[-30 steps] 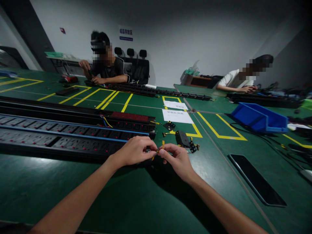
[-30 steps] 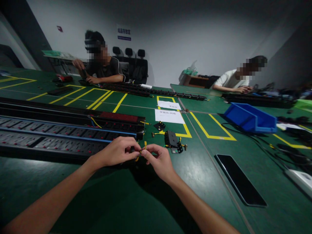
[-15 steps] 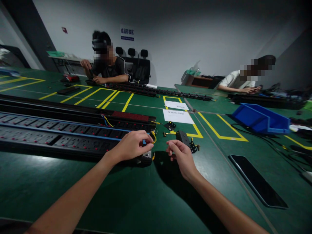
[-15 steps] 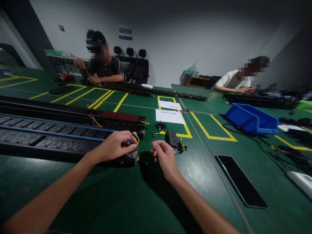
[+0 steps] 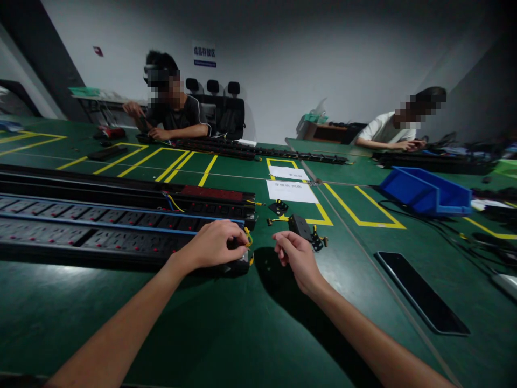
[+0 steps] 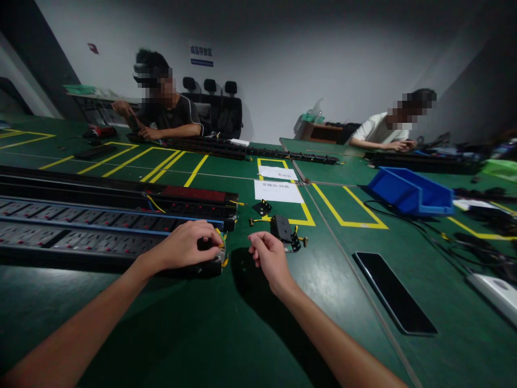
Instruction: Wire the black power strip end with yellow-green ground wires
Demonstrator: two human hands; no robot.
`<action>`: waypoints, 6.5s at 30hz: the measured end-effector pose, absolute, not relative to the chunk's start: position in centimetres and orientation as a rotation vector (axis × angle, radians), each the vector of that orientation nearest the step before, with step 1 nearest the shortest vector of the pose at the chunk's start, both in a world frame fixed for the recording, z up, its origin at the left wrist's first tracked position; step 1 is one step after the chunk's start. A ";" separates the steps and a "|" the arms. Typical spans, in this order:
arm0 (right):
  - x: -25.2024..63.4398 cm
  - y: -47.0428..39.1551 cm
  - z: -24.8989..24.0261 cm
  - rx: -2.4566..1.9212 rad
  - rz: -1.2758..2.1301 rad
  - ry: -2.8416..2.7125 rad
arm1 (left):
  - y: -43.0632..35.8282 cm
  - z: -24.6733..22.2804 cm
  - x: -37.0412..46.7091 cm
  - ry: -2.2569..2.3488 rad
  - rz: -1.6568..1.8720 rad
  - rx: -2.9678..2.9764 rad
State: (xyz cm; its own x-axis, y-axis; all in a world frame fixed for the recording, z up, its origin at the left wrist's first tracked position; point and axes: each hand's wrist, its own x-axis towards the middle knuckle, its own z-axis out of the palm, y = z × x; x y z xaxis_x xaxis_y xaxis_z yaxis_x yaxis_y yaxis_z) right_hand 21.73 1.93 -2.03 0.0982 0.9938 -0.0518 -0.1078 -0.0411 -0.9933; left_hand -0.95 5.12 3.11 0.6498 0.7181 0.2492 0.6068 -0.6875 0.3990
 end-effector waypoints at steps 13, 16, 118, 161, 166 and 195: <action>21.7 1.9 -2.1 -1.241 1.211 -1.092 | 5.2 3.3 -0.8 0.994 0.616 2.507; 21.7 1.9 -2.2 -1.254 1.214 -1.112 | 5.3 3.3 -0.9 1.036 0.578 2.486; 19.5 -1.9 -2.2 -0.758 -0.028 -2.430 | 6.8 2.5 -2.2 1.349 0.950 2.244; 19.0 -2.0 -1.3 -0.809 -0.273 -2.640 | 7.6 1.8 -2.4 1.355 0.940 2.119; 19.4 -1.9 -1.5 -0.724 -0.290 -2.600 | 7.6 1.8 -2.5 1.360 0.924 2.127; 21.0 -1.2 -1.0 -0.727 -0.226 -2.700 | 7.6 2.0 -2.5 1.369 0.910 2.139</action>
State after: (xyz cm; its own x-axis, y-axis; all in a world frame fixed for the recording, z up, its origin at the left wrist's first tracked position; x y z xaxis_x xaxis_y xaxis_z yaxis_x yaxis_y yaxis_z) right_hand 20.96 -1.22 -1.04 -0.8135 0.4584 0.3578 0.5114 0.8569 0.0650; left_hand -2.49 7.63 2.01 0.2937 0.9104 0.2913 0.6207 -0.4134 0.6662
